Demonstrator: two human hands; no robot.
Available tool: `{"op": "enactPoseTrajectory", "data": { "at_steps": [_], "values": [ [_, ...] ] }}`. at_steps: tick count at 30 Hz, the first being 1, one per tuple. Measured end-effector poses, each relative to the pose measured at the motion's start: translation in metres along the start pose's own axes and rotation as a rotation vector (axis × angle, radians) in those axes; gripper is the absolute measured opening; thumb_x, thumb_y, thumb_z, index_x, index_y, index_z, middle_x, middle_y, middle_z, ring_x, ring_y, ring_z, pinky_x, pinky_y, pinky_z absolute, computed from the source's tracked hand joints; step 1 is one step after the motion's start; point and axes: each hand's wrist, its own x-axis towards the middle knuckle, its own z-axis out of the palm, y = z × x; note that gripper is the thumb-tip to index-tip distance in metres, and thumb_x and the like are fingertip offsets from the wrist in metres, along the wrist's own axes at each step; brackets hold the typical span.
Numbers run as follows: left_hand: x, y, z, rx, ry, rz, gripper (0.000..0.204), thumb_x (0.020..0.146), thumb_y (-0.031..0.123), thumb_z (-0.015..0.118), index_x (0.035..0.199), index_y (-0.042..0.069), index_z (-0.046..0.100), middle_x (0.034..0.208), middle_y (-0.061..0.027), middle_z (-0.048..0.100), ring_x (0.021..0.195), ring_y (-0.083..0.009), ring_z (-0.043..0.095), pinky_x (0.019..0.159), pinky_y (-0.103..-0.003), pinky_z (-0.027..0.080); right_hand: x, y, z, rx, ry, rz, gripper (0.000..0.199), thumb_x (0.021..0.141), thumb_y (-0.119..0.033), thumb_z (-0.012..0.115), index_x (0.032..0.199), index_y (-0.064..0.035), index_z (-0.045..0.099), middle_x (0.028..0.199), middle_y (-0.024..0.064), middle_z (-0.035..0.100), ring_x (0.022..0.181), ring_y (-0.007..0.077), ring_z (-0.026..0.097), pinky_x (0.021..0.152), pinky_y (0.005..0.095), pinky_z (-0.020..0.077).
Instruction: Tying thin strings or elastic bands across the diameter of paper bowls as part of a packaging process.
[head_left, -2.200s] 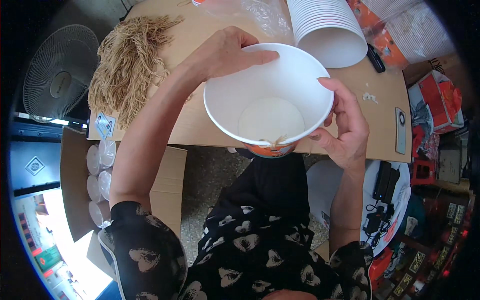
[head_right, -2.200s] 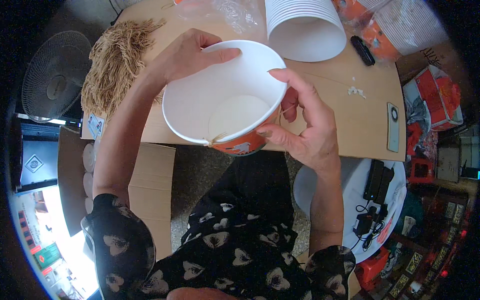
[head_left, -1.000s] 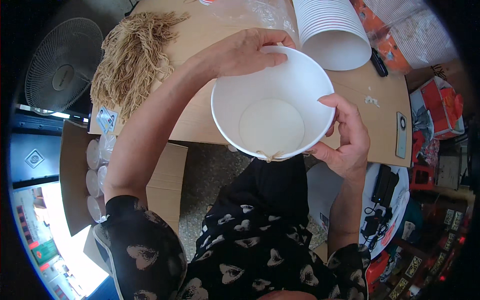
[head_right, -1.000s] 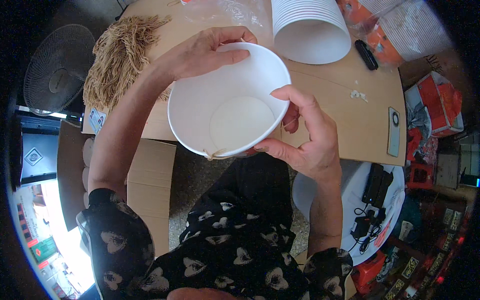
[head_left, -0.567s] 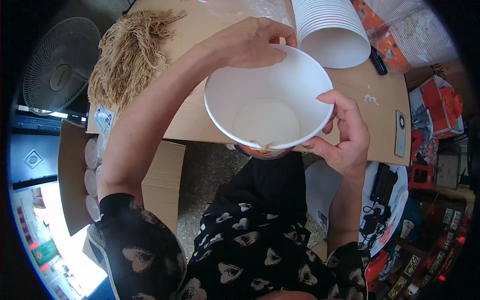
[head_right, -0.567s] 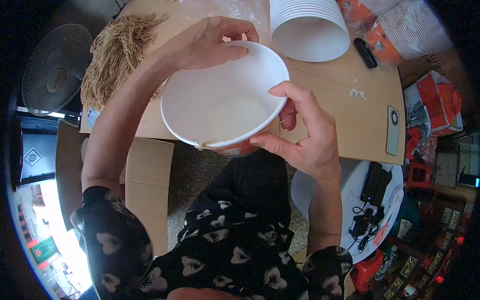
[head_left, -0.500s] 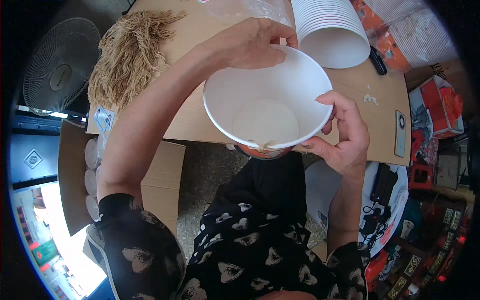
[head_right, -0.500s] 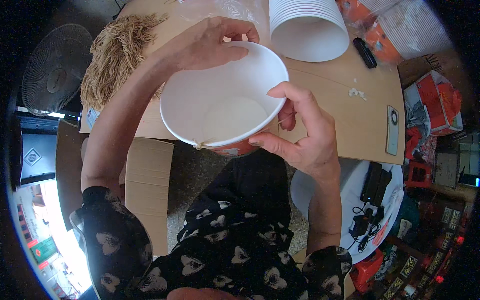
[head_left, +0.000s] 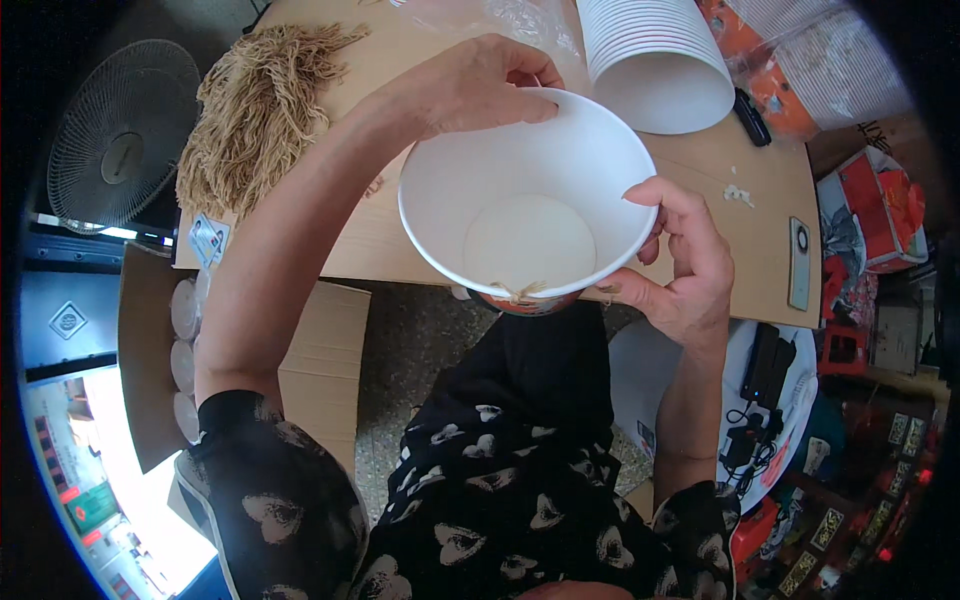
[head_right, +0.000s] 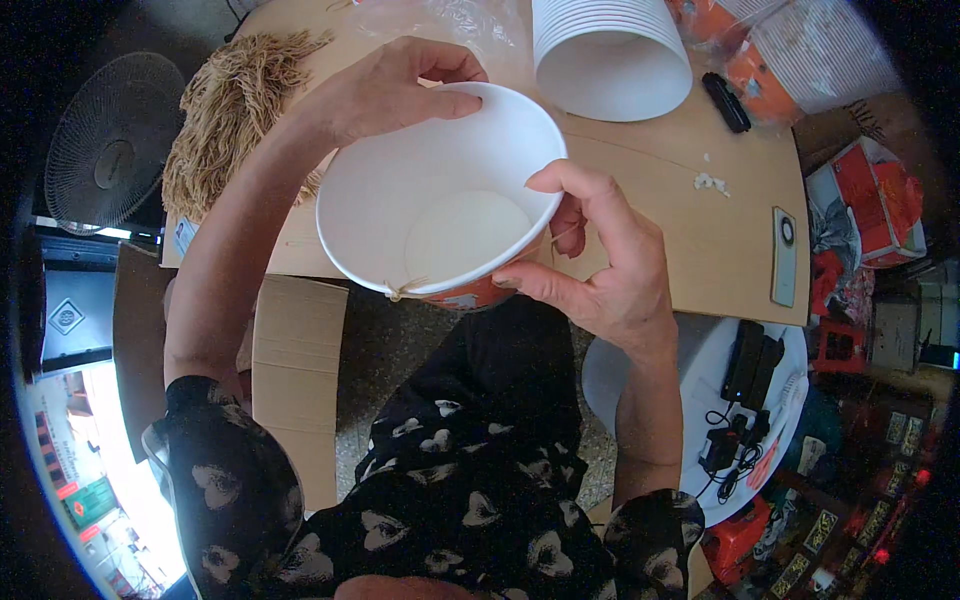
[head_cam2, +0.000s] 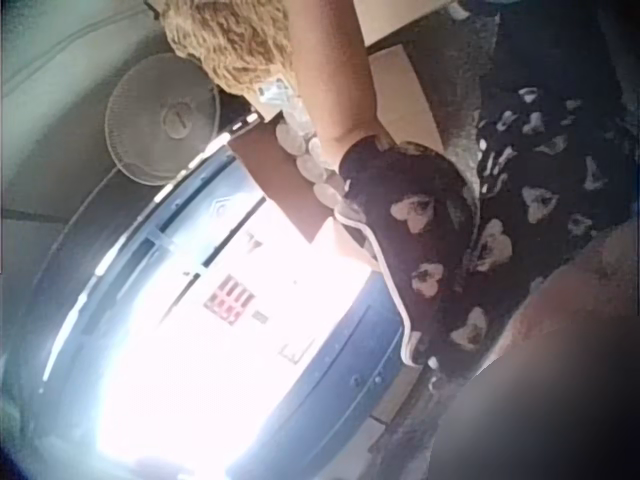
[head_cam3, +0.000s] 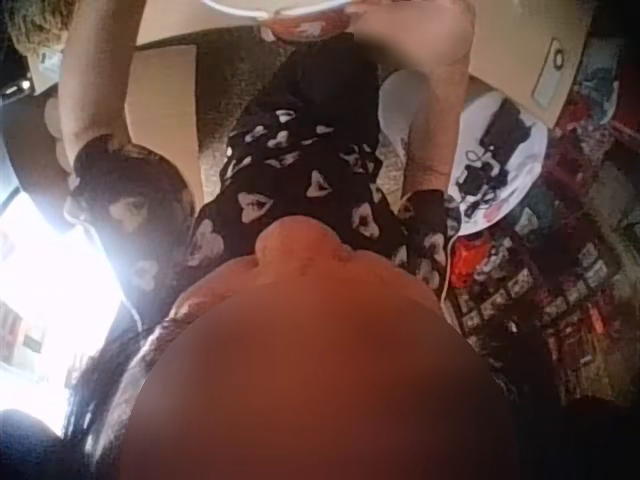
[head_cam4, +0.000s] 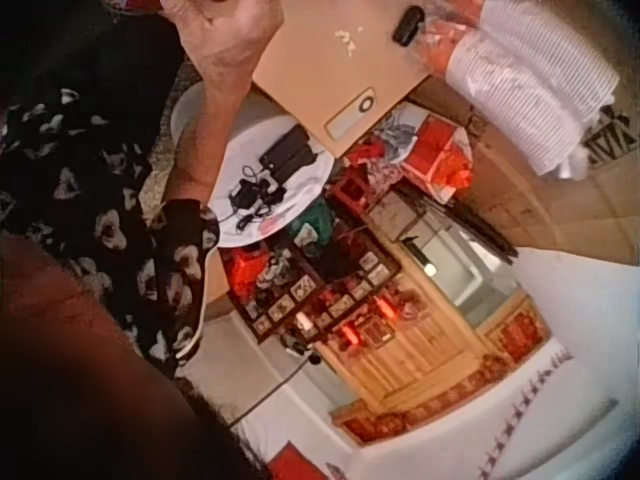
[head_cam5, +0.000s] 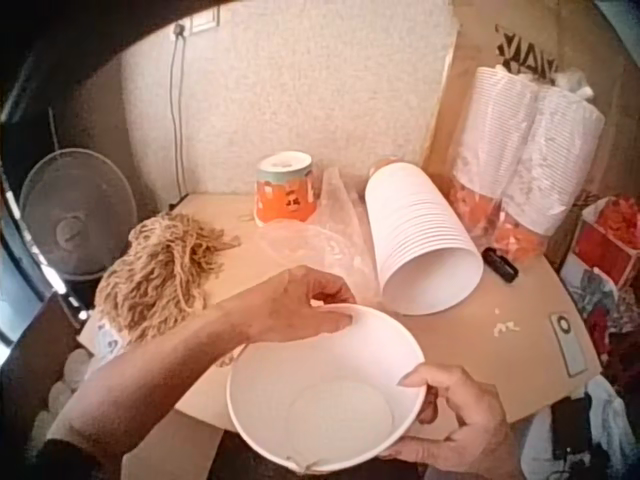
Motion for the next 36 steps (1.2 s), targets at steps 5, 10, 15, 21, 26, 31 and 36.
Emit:
{"op": "enactPoseTrajectory", "data": {
  "at_steps": [5,10,15,21,26,31,36],
  "values": [
    [-0.008,0.001,-0.007,0.069,-0.009,0.003,0.03,0.085,0.019,0.069,0.107,0.0,0.071,0.093,-0.0095,0.073,0.085,-0.0164,0.067,0.08,-0.031,0.054,-0.001,-0.002,-0.002,-0.01,-0.008,-0.009,0.066,0.069,-0.021,0.094,0.123,-0.0045,0.059,0.079,-0.0011,0.057,0.067,0.0081,0.051,0.06,0.023,0.0448],
    [-0.027,0.008,-0.011,0.17,0.121,-0.013,0.03,0.083,0.011,0.064,0.11,0.002,0.072,0.091,-0.0173,0.074,0.081,-0.0244,0.071,0.079,-0.035,0.055,-0.019,-0.016,0.0,-0.054,0.087,0.151,0.06,0.075,-0.015,0.09,0.125,-0.0044,0.058,0.077,-0.0006,0.055,0.066,0.0071,0.049,0.059,0.0234,0.0444],
    [-0.025,0.033,-0.01,0.413,0.31,0.081,0.029,0.083,0.008,0.063,0.111,0.006,0.073,0.088,-0.0201,0.073,0.081,-0.0343,0.072,0.078,-0.043,0.057,-0.061,-0.037,-0.013,-0.403,0.02,0.096,0.016,0.089,-0.003,0.072,0.103,0.0022,0.065,0.075,0.008,0.061,0.064,0.0147,0.056,0.06,0.0279,0.0461],
    [-0.017,0.036,0.006,0.556,0.371,0.26,0.025,0.085,0.005,0.064,0.109,0.009,0.073,0.094,-0.0188,0.073,0.086,-0.0395,0.07,0.077,-0.048,0.056,-0.067,-0.121,-0.028,0.174,-0.343,0.113,0.009,0.095,-0.004,0.064,0.103,0.0,0.065,0.087,0.0142,0.068,0.077,0.0298,0.068,0.067,0.0372,0.053],
    [0.0,0.054,-0.001,0.633,0.053,0.52,0.024,0.084,0.0,0.064,0.103,0.011,0.072,0.096,-0.0123,0.074,0.097,-0.0322,0.07,0.085,-0.044,0.054,-0.065,-0.141,-0.036,-0.04,-0.035,-0.011,0.008,0.094,-0.003,0.065,0.1,0.0014,0.065,0.085,0.0135,0.068,0.073,0.0285,0.067,0.065,0.0351,0.0515],
    [0.005,0.076,0.011,0.731,-0.156,0.663,0.007,0.08,0.002,0.064,0.081,0.009,0.067,0.101,-0.0045,0.072,0.129,-0.0325,0.057,0.111,-0.047,0.041,-0.065,-0.132,-0.02,0.017,-0.028,-0.048,0.006,0.095,-0.001,0.063,0.099,0.0015,0.067,0.075,0.0086,0.063,0.064,0.0192,0.061,0.061,0.0295,0.0482],
    [-0.008,0.062,0.022,0.545,-0.171,0.729,0.011,0.069,-0.002,0.063,0.069,0.008,0.067,0.117,-0.0041,0.071,0.142,-0.0327,0.046,0.115,-0.046,0.037,-0.057,-0.106,0.01,0.258,-0.085,0.102,0.009,0.098,-0.002,0.06,0.098,0.0025,0.068,0.067,0.0025,0.058,0.059,0.0088,0.054,0.056,0.0245,0.045]
  ]
}}
